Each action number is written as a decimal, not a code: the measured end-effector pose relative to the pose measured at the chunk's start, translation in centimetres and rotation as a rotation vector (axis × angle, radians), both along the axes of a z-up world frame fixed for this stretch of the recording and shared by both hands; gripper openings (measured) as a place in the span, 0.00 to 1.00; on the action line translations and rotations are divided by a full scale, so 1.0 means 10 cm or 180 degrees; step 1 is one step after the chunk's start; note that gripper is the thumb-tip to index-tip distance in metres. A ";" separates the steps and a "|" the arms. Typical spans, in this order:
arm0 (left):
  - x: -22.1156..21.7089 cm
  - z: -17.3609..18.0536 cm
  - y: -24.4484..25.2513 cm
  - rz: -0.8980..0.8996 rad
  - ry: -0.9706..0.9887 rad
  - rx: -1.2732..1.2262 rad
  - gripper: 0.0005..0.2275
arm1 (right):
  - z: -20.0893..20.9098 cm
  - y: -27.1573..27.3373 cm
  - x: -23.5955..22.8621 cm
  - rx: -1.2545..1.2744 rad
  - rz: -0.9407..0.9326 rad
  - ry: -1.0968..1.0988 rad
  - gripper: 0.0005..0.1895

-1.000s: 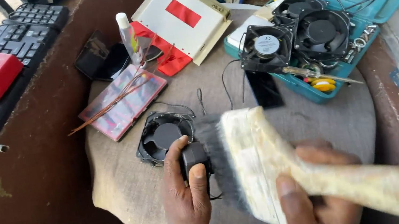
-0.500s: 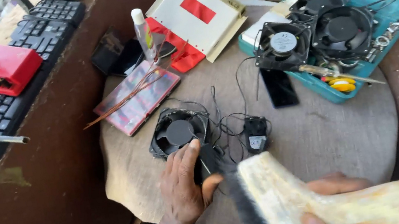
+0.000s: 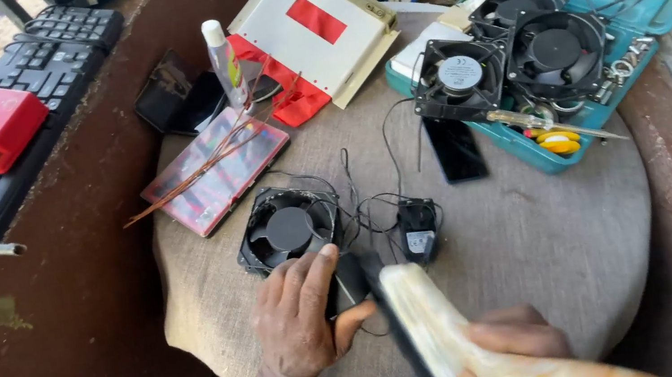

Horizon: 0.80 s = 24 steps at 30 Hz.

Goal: The person cleans a black power adapter and a smaller black power brick using a large brush. They hold the adapters in one hand and brush the surfaces and crevices with the other, occasionally rotating the items to access different sides.

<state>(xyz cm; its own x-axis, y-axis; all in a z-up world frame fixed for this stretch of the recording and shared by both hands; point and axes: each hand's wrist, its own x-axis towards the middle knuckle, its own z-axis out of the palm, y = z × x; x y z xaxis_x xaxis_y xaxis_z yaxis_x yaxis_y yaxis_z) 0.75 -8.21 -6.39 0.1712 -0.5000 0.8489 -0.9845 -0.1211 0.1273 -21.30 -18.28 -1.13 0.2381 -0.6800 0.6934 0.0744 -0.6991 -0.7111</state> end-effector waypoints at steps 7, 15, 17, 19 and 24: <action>-0.18 -0.01 -0.08 -0.0168 0.0023 0.0223 0.31 | 0.69 -0.08 0.21 -0.0032 -0.0042 0.0869 0.19; -0.04 0.02 -0.03 -0.0012 0.0014 -0.0035 0.30 | 0.12 -0.04 0.03 0.0276 0.0300 0.0217 0.22; -0.04 -0.11 0.01 0.0178 0.0585 -0.0065 0.30 | -0.04 -0.31 -0.34 0.1424 0.0353 0.1186 0.28; -0.09 -0.07 -0.06 -0.0029 0.0532 -0.0071 0.30 | 0.48 0.04 0.03 0.1261 0.0061 0.0943 0.25; -0.29 0.06 -0.16 -0.0146 0.0380 0.0000 0.31 | 0.39 -0.01 0.45 -0.0518 -0.0346 -0.0461 0.23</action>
<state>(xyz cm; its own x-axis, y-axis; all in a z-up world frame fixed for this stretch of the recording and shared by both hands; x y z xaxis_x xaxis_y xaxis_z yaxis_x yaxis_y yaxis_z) -2.20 -9.86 -5.78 0.2479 -0.5098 0.8238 -0.9668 -0.0762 0.2438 -16.82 -18.33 2.74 0.0597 -0.5727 0.8176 0.0853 -0.8131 -0.5758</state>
